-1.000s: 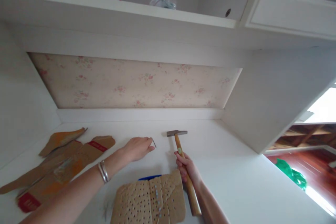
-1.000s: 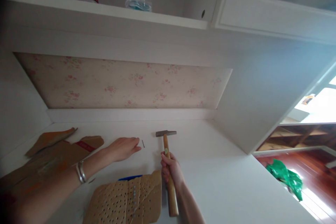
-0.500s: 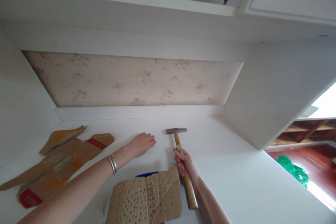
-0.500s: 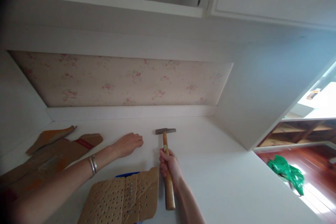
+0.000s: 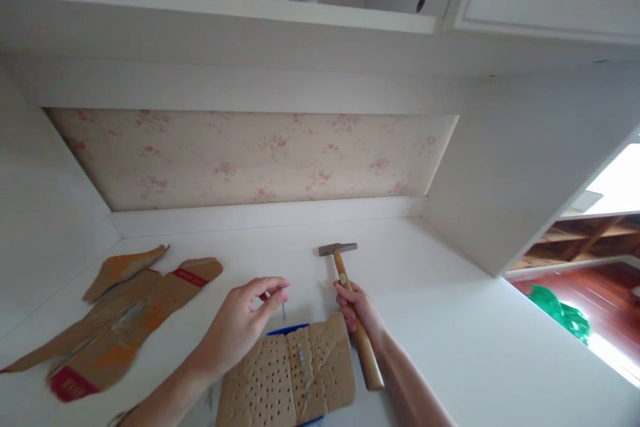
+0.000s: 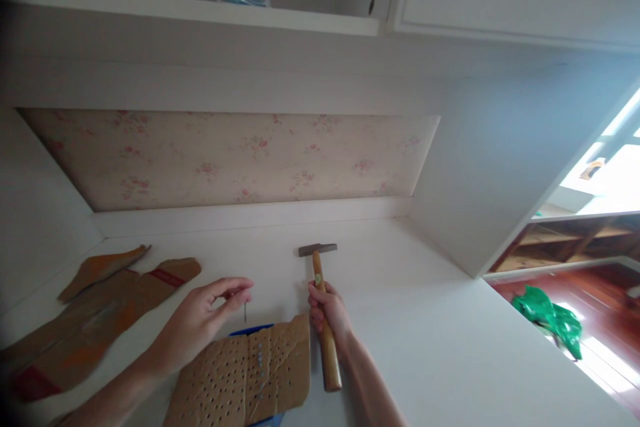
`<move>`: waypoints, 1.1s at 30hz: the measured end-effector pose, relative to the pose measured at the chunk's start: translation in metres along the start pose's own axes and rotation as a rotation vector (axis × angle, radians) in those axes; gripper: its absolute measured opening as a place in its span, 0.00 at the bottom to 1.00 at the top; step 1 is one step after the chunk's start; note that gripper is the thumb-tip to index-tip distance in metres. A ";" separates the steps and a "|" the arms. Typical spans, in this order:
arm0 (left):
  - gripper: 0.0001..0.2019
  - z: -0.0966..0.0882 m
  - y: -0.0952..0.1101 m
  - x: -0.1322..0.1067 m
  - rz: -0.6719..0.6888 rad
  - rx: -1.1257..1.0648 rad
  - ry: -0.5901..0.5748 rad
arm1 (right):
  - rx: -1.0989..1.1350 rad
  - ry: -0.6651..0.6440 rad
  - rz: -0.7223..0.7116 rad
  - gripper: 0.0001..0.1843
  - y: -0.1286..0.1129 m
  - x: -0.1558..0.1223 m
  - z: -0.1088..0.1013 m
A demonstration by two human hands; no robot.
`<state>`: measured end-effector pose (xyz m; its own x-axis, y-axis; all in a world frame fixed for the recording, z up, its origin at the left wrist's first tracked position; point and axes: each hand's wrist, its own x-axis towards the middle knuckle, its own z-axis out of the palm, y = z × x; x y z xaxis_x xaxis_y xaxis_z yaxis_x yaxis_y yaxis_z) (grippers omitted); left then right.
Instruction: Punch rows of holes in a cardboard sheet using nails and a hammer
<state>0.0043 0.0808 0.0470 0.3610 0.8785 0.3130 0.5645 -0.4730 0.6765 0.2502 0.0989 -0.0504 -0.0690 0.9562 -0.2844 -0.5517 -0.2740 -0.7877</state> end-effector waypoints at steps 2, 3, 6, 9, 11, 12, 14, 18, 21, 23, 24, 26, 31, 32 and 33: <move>0.08 0.004 0.007 -0.016 0.013 -0.019 0.044 | 0.001 -0.003 -0.002 0.25 0.000 -0.001 0.000; 0.07 0.006 0.009 -0.022 0.038 -0.004 0.061 | 0.000 -0.004 -0.002 0.25 0.000 -0.002 0.000; 0.07 0.013 0.012 -0.030 0.174 0.089 0.121 | -0.010 -0.006 -0.001 0.23 -0.001 -0.004 0.001; 0.07 0.016 0.015 -0.032 0.337 0.222 0.162 | -0.026 -0.012 0.003 0.23 -0.001 -0.006 0.001; 0.08 0.015 0.017 -0.031 0.393 0.285 0.163 | -0.036 -0.014 0.006 0.22 -0.002 -0.006 0.001; 0.08 0.015 0.017 -0.030 0.400 0.300 0.157 | -0.039 -0.013 0.006 0.22 -0.001 -0.006 0.001; 0.08 0.014 0.018 -0.028 0.386 0.308 0.145 | -0.040 -0.010 0.004 0.22 -0.001 -0.005 0.001; 0.08 0.009 0.018 -0.025 0.336 0.277 0.125 | -0.035 -0.011 -0.008 0.22 0.000 -0.003 0.001; 0.08 0.006 0.017 -0.024 0.293 0.212 0.096 | -0.040 -0.024 -0.006 0.22 0.000 -0.002 0.000; 0.08 0.004 0.016 -0.025 0.264 0.176 0.085 | -0.042 -0.027 0.002 0.22 0.000 -0.002 0.000; 0.09 0.003 0.015 -0.026 0.253 0.165 0.083 | -0.040 -0.026 0.006 0.22 0.000 -0.002 -0.001; 0.09 0.004 0.014 -0.026 0.245 0.160 0.076 | -0.034 -0.023 0.009 0.23 0.000 -0.002 -0.002; 0.09 0.008 0.013 -0.026 0.268 0.191 0.046 | -0.025 -0.021 0.008 0.22 0.001 -0.001 -0.002; 0.09 0.009 0.013 -0.026 0.273 0.195 0.043 | -0.026 -0.022 0.009 0.22 0.001 -0.001 -0.002; 0.08 0.010 0.013 -0.026 0.278 0.198 0.042 | -0.029 -0.022 0.011 0.21 0.000 -0.001 -0.001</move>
<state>0.0092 0.0510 0.0410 0.4928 0.7141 0.4972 0.5837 -0.6951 0.4197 0.2511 0.0975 -0.0512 -0.0936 0.9551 -0.2813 -0.5267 -0.2872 -0.8001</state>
